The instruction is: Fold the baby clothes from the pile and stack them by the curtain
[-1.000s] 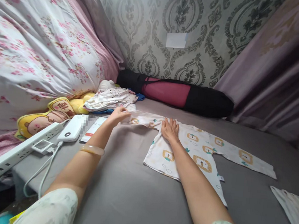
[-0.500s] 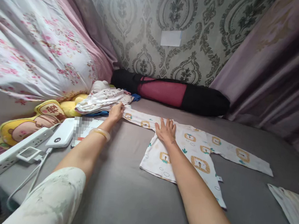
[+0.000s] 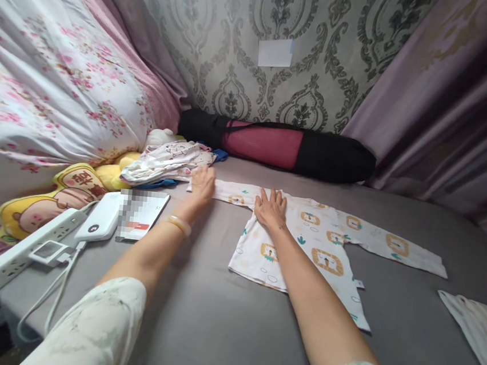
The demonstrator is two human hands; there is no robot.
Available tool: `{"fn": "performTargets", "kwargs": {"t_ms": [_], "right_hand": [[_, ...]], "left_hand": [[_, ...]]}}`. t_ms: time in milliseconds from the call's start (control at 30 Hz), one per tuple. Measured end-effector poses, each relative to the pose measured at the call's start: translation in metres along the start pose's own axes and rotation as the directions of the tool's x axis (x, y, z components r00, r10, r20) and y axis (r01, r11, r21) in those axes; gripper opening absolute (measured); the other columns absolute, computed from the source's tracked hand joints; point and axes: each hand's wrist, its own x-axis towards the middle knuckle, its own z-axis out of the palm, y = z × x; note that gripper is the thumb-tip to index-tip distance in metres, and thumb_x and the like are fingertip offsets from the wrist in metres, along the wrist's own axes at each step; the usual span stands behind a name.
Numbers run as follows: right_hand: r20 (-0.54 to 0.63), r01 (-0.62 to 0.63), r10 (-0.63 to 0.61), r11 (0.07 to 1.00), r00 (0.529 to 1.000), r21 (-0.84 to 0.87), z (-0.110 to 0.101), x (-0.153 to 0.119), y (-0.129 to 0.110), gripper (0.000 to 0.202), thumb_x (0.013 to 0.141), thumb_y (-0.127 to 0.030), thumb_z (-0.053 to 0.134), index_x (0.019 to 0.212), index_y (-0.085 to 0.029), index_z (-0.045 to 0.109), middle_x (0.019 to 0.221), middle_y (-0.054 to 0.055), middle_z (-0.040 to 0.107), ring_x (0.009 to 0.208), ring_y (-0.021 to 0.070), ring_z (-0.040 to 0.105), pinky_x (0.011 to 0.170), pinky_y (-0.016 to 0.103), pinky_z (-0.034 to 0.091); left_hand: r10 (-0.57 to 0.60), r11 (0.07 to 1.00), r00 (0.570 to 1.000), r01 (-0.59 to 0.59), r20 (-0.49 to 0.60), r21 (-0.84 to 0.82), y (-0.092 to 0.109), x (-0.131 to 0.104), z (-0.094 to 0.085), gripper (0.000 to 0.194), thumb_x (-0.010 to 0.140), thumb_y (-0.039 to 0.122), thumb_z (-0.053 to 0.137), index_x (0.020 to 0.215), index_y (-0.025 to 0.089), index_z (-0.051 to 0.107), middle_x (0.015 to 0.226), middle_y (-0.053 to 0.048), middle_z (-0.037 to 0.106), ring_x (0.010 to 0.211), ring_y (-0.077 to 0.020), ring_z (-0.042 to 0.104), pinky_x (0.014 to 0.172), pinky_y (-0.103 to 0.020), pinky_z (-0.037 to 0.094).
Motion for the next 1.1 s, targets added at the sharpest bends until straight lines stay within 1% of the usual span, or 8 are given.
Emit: {"fn": "performTargets", "kwargs": {"t_ms": [167, 267, 367, 500, 800, 867, 1000, 1100], "right_hand": [[-0.047, 0.014, -0.014, 1.000, 0.999, -0.003, 0.002, 0.000, 0.001, 0.055, 0.099, -0.041, 0.020, 0.151, -0.025, 0.034, 0.158, 0.012, 0.027, 0.145, 0.0306, 0.017, 0.114, 0.049, 0.008], [-0.049, 0.012, -0.012, 1.000, 0.999, -0.004, 0.005, 0.001, 0.001, 0.055, 0.100, -0.041, 0.020, 0.151, -0.026, 0.034, 0.158, 0.012, 0.027, 0.145, 0.0305, 0.017, 0.114, 0.049, 0.009], [-0.041, 0.008, -0.008, 1.000, 0.999, -0.002, 0.007, 0.003, 0.001, 0.055, 0.100, -0.040, 0.019, 0.151, -0.025, 0.034, 0.158, 0.012, 0.027, 0.145, 0.0304, 0.017, 0.114, 0.049, 0.009], [-0.056, 0.010, -0.009, 1.000, 0.998, 0.010, 0.008, 0.004, 0.002, 0.054, 0.099, -0.040, 0.021, 0.150, -0.026, 0.035, 0.157, 0.012, 0.027, 0.145, 0.0309, 0.017, 0.114, 0.049, 0.009], [-0.037, 0.019, -0.018, 0.999, 0.999, 0.033, 0.008, 0.003, 0.002, 0.054, 0.099, -0.039, 0.022, 0.150, -0.025, 0.035, 0.158, 0.013, 0.026, 0.146, 0.0313, 0.016, 0.115, 0.050, 0.009], [-0.016, 0.032, -0.031, 0.998, 0.999, 0.054, 0.006, 0.005, 0.005, 0.055, 0.099, -0.041, 0.024, 0.150, -0.023, 0.035, 0.158, 0.013, 0.024, 0.146, 0.0309, 0.014, 0.116, 0.050, 0.007], [0.028, 0.055, -0.061, 0.981, 0.998, 0.186, -0.005, 0.005, 0.013, 0.061, 0.098, -0.047, 0.029, 0.152, -0.019, 0.029, 0.159, 0.013, 0.023, 0.147, 0.0286, 0.015, 0.117, 0.047, 0.011], [-0.070, 0.084, -0.069, 0.968, 0.995, 0.236, -0.021, -0.012, 0.015, 0.056, 0.097, -0.038, 0.034, 0.148, -0.014, 0.035, 0.155, 0.013, 0.032, 0.143, 0.0235, 0.027, 0.114, 0.035, 0.022]], "left_hand": [[0.351, 0.911, 0.930, -0.314, 0.105, -0.267, 0.077, -0.024, 0.005, 0.032, 0.096, 0.027, 0.037, 0.119, 0.016, 0.057, 0.125, -0.012, 0.060, 0.119, -0.0254, 0.051, 0.101, -0.037, 0.037], [0.361, 0.900, 0.918, -0.297, 0.165, -0.318, 0.094, -0.033, 0.017, 0.041, 0.099, 0.034, 0.031, 0.132, 0.018, 0.050, 0.146, -0.012, 0.046, 0.137, -0.0263, 0.036, 0.111, -0.043, 0.028], [0.345, 0.914, 0.905, -0.263, 0.251, -0.310, 0.085, -0.033, 0.025, 0.051, 0.100, 0.042, 0.025, 0.145, 0.021, 0.038, 0.157, -0.010, 0.031, 0.145, -0.0270, 0.024, 0.116, -0.047, 0.019], [0.340, 0.924, 0.885, -0.252, 0.317, -0.287, 0.053, -0.023, 0.025, 0.058, 0.100, 0.049, 0.020, 0.151, 0.022, 0.030, 0.160, -0.009, 0.023, 0.148, -0.0272, 0.017, 0.118, -0.047, 0.014], [0.366, 0.921, 0.862, -0.282, 0.351, -0.268, -0.007, -0.004, 0.032, 0.058, 0.100, 0.046, 0.016, 0.151, 0.021, 0.027, 0.160, -0.008, 0.023, 0.148, -0.0233, 0.015, 0.118, -0.047, 0.013], [0.355, 0.926, 0.883, -0.289, 0.306, -0.242, -0.009, -0.007, 0.030, 0.057, 0.100, 0.046, 0.020, 0.149, 0.019, 0.031, 0.159, -0.010, 0.026, 0.147, -0.0234, 0.018, 0.118, -0.046, 0.014], [0.252, 0.959, 0.967, -0.245, 0.035, -0.141, 0.003, -0.023, 0.018, 0.049, 0.098, 0.036, 0.032, 0.140, 0.013, 0.042, 0.154, -0.017, 0.032, 0.144, -0.0270, 0.024, 0.117, -0.044, 0.012], [0.183, 0.968, 0.981, -0.191, -0.063, -0.164, 0.020, -0.037, 0.003, 0.040, 0.096, 0.033, 0.036, 0.126, 0.015, 0.056, 0.142, -0.017, 0.046, 0.134, -0.0305, 0.036, 0.111, -0.045, 0.022]]}}
